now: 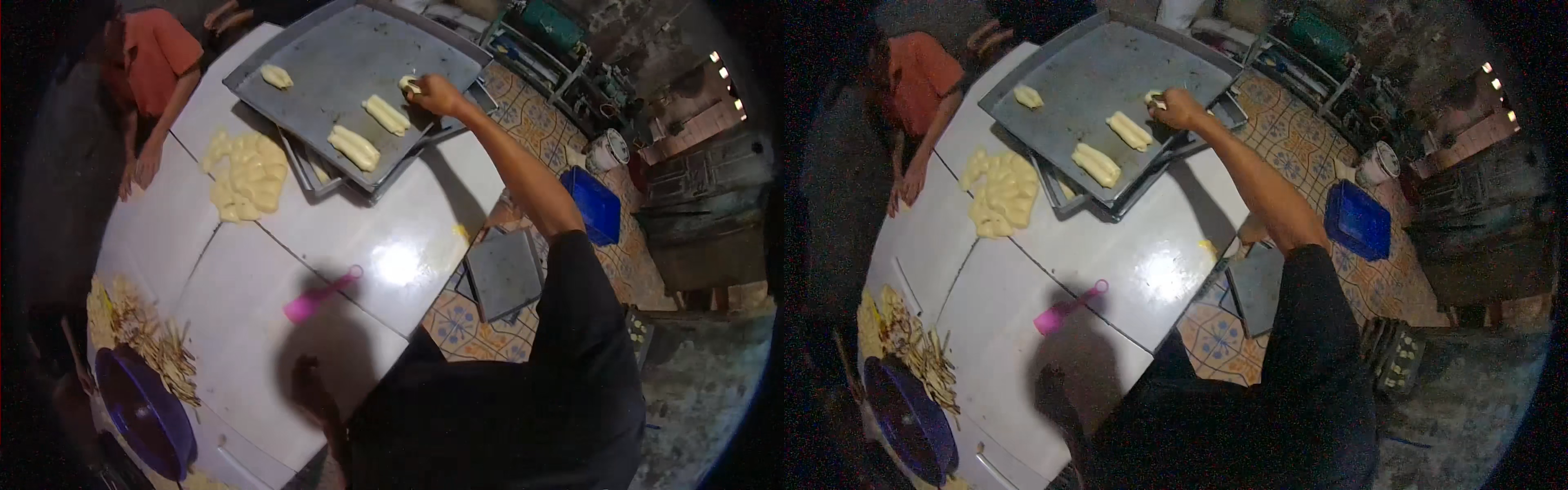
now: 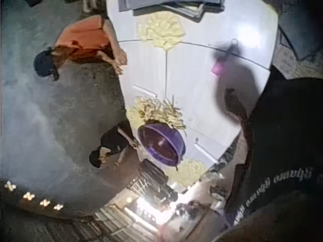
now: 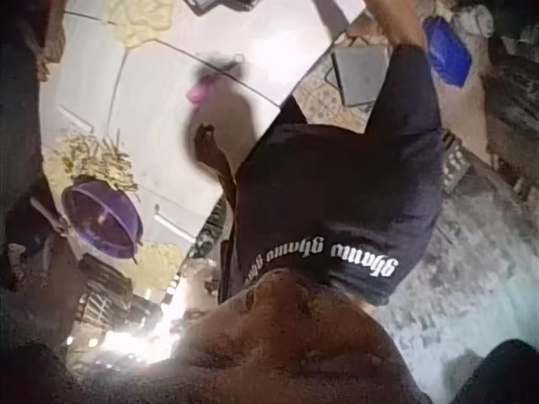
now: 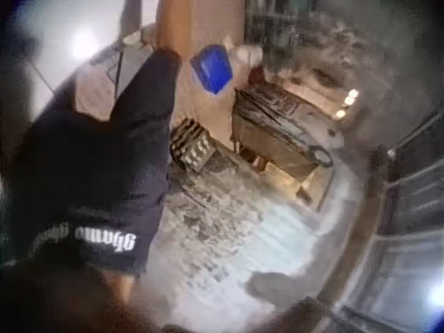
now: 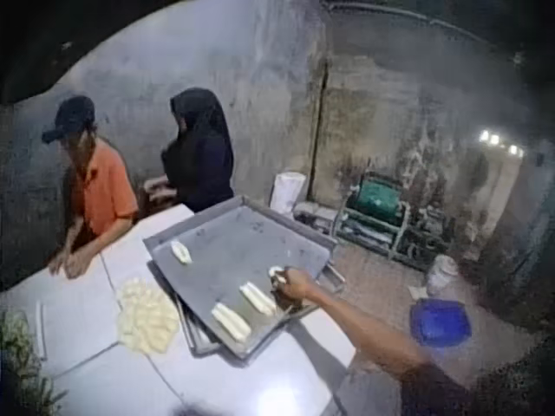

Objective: The person flattens portions of dough, spreads chocolate filling over them using a spatula, adds banana slices, rolls the dough by hand, and arranges the rolled pastries onto a baking tray.

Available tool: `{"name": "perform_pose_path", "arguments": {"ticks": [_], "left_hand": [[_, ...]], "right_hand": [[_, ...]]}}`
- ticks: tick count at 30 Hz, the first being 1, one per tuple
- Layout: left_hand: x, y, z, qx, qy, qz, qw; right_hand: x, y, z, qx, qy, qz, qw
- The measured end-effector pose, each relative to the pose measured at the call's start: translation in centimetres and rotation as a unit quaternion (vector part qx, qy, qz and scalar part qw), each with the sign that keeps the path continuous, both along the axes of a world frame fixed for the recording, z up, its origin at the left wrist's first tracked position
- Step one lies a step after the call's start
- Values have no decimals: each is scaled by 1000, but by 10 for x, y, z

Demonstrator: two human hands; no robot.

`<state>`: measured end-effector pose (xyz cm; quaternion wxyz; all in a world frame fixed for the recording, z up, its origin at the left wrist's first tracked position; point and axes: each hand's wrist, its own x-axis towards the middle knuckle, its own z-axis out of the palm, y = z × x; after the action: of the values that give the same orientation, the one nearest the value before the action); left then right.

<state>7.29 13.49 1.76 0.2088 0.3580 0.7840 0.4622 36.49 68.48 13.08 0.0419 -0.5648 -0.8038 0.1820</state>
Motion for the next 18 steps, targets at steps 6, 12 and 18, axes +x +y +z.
{"name": "perform_pose_path", "arguments": {"ticks": [6,12,18], "left_hand": [[-11,-62,-18,62,-66,166,982],[-49,-105,-52,36,-14,265,964],[-121,-225,-118,49,175,238,954]], "right_hand": [[32,-192,-40,262,298,-69,915],[28,-353,-151,159,-3,-20,987],[-42,-414,-115,39,255,-91,962]]}}
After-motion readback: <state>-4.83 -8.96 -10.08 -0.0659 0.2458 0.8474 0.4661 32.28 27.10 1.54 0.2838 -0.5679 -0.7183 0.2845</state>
